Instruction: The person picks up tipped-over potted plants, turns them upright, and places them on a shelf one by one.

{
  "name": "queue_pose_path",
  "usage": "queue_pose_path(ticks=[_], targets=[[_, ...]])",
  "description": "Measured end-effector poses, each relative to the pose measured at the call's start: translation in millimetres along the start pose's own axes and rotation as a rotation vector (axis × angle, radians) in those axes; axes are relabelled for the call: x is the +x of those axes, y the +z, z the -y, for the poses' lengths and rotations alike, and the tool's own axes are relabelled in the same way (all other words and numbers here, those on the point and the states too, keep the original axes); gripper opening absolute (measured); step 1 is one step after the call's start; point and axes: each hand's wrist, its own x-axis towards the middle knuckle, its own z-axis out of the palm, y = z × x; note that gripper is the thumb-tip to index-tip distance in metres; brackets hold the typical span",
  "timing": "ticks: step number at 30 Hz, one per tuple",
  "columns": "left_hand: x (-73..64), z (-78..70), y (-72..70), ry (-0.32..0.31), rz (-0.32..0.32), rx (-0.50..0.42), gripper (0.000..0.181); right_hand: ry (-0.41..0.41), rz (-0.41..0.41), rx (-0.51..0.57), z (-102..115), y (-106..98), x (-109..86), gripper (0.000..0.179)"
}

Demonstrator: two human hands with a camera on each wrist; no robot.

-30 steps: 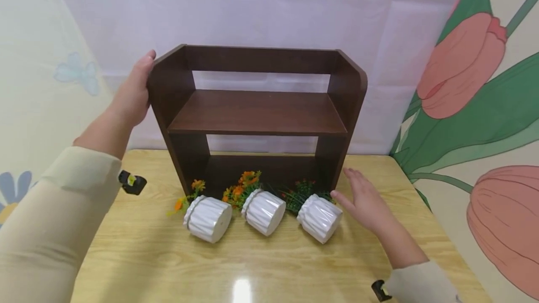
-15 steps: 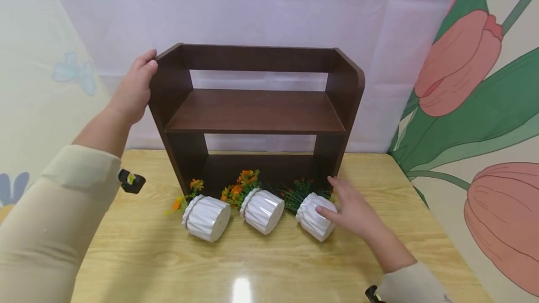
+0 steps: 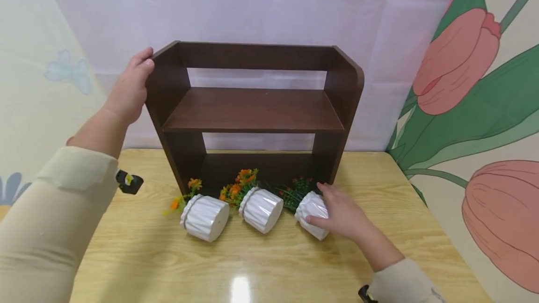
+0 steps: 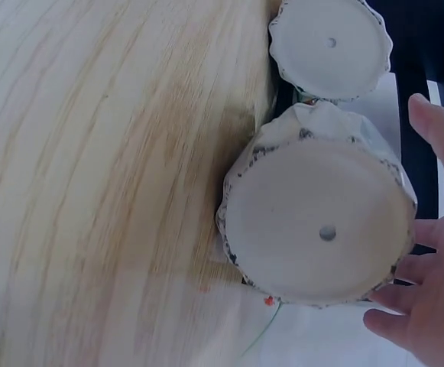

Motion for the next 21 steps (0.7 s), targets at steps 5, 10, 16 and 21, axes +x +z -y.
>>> queue_pose_path(ticks=[5, 10, 16, 21], targets=[[-2.3, -0.3, 0.4, 0.014, -0.007, -0.008, 0.058, 0.007, 0.027, -0.032, 4.9, 2.6, 1.8, 0.095], [-4.3, -0.1, 0.5, 0.017, -0.009, -0.014, 0.058, 0.014, 0.038, -0.056, 7.7, 4.3, 3.8, 0.098], [-5.4, -0.6, 2.2, 0.011, -0.012, -0.034, 0.057, 0.033, 0.071, -0.07, 9.1, 7.3, 7.6, 0.102], [-6.2, -2.2, 4.6, 0.019, -0.022, -0.03, 0.057, 0.079, 0.124, -0.07, 9.5, 9.5, 7.7, 0.103]])
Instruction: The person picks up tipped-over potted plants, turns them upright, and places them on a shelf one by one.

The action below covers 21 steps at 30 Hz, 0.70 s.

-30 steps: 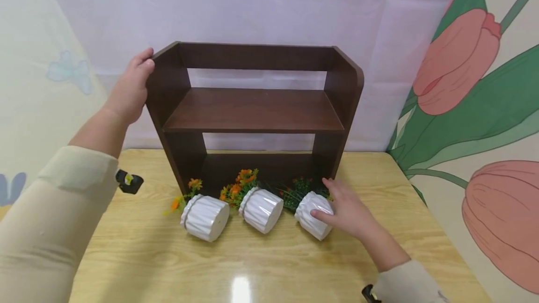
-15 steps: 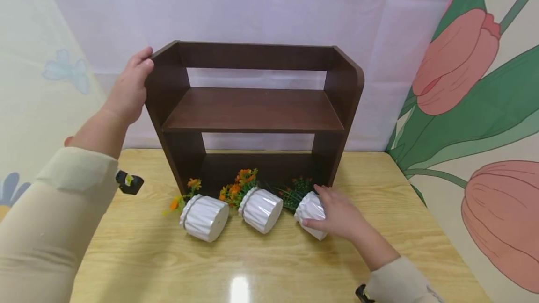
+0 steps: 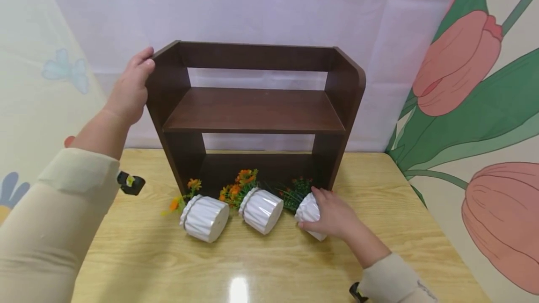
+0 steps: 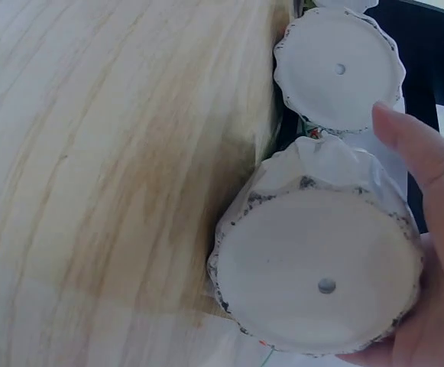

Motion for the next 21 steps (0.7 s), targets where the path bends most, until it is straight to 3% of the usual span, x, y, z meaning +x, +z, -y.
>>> queue_pose_path(ticks=[15, 21], targets=[[0.2, 2.8, 0.8, 0.017, -0.009, 0.013, 0.058, 0.113, 0.078, -0.011, 3.4, 4.1, 2.5, 0.109], [-0.1, 2.3, 1.2, 0.025, -0.014, 0.016, 0.058, 0.132, 0.069, 0.015, 5.5, 3.2, 0.7, 0.106]])
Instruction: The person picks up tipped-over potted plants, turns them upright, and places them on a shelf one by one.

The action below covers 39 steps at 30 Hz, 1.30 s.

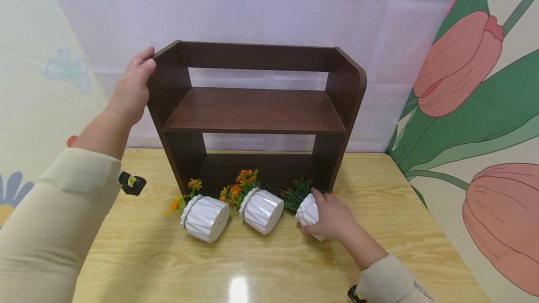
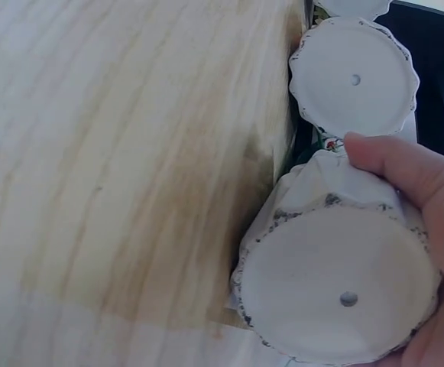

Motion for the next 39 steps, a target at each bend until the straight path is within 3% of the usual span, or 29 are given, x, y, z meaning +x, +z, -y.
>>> queue_pose_path(ticks=[18, 39], targets=[[-0.8, 1.0, 0.2, -0.009, 0.001, -0.002, 0.057, -0.087, -0.202, 0.09, -8, 13, -3.1, 0.102], [-2.4, 1.4, -0.1, -0.005, -0.007, 0.004, 0.057, -0.109, -0.357, 0.241, -15, 31, -0.1, 0.097]])
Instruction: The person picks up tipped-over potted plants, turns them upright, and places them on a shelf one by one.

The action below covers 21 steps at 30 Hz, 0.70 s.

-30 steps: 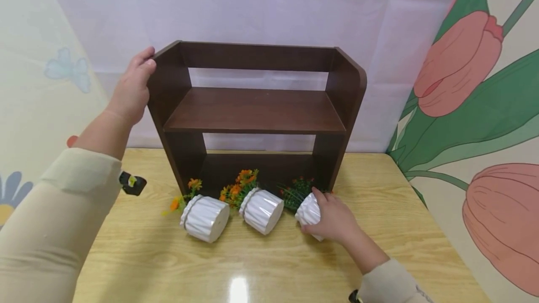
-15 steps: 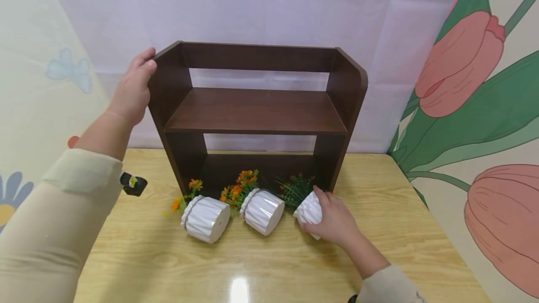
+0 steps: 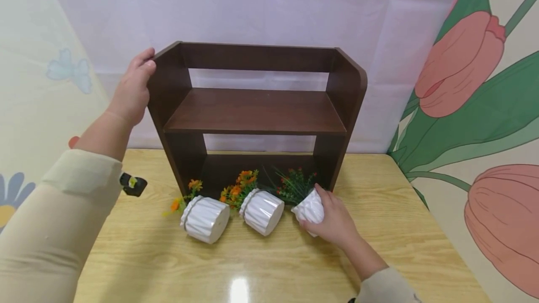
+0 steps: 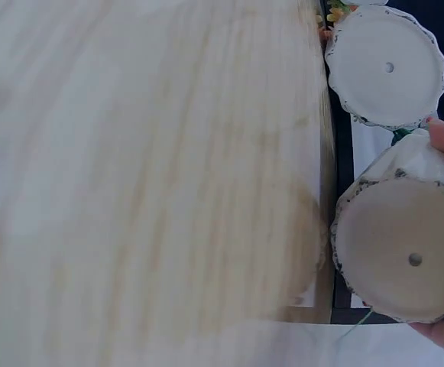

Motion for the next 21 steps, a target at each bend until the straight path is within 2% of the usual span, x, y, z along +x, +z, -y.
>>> queue_pose_path(ticks=[9, 16, 21], targets=[[-0.5, -0.3, 0.5, -0.001, 0.002, -0.007, 0.057, 0.025, -0.017, 0.093, -7, 7, -1.1, 0.099], [0.4, -1.1, 1.4, 0.0, 0.002, -0.007, 0.056, 0.113, 0.016, 0.161, -12, 4, -4.9, 0.103], [0.4, -1.7, 2.5, -0.002, 0.001, -0.009, 0.057, 0.118, 0.033, 0.158, -14, 0, -8.2, 0.107]])
